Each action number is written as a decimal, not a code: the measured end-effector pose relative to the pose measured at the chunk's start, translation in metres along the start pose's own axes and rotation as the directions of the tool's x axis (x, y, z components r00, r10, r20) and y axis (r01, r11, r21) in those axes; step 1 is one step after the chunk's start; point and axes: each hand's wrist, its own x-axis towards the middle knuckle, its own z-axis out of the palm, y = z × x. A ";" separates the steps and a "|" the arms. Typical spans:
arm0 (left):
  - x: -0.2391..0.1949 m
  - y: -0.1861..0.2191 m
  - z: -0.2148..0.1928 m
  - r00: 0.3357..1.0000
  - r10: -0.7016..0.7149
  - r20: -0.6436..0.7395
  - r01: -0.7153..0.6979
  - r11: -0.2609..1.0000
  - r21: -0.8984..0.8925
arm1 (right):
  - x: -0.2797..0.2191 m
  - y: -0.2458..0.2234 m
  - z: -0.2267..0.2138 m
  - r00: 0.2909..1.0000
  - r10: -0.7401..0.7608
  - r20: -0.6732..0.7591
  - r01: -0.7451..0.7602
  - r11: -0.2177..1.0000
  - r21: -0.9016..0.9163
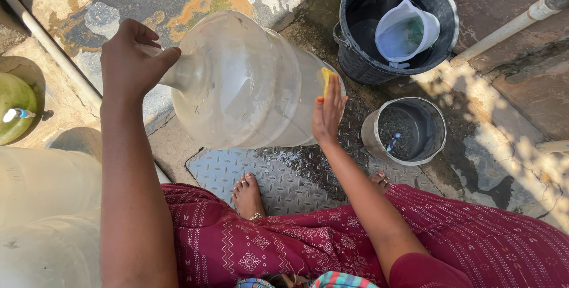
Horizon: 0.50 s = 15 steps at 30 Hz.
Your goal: The person cleans large plastic water jugs using a yellow sponge and soapy water, wiping the exterior surfaces and neck of the jugs while rotating them on the ground.
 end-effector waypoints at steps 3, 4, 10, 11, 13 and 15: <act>-0.001 0.007 0.000 0.995 0.100 0.023 -0.097 0.989 -0.111 | 0.017 0.094 -0.006 0.911 0.370 0.183 -0.406 0.886 0.226; -0.001 0.009 0.001 0.995 0.096 0.026 -0.094 0.993 -0.075 | 0.021 0.118 -0.007 0.880 0.390 0.270 -0.472 0.772 0.425; 0.003 0.010 0.005 0.999 0.048 0.023 -0.049 0.997 0.059 | 0.041 0.118 0.008 0.790 0.545 0.280 -0.586 0.540 0.604; 0.003 0.009 0.005 1.000 0.010 0.024 -0.012 0.998 0.058 | 0.041 0.096 0.010 0.794 0.573 0.202 -0.562 0.566 0.603; 0.004 0.007 0.007 0.999 -0.031 0.022 0.029 0.997 0.076 | 0.031 0.038 0.014 0.877 0.477 0.059 -0.445 0.760 0.473; 0.005 0.006 0.009 0.999 -0.039 0.010 0.038 0.993 0.109 | 0.017 -0.027 0.009 0.967 0.256 0.006 -0.240 0.897 0.370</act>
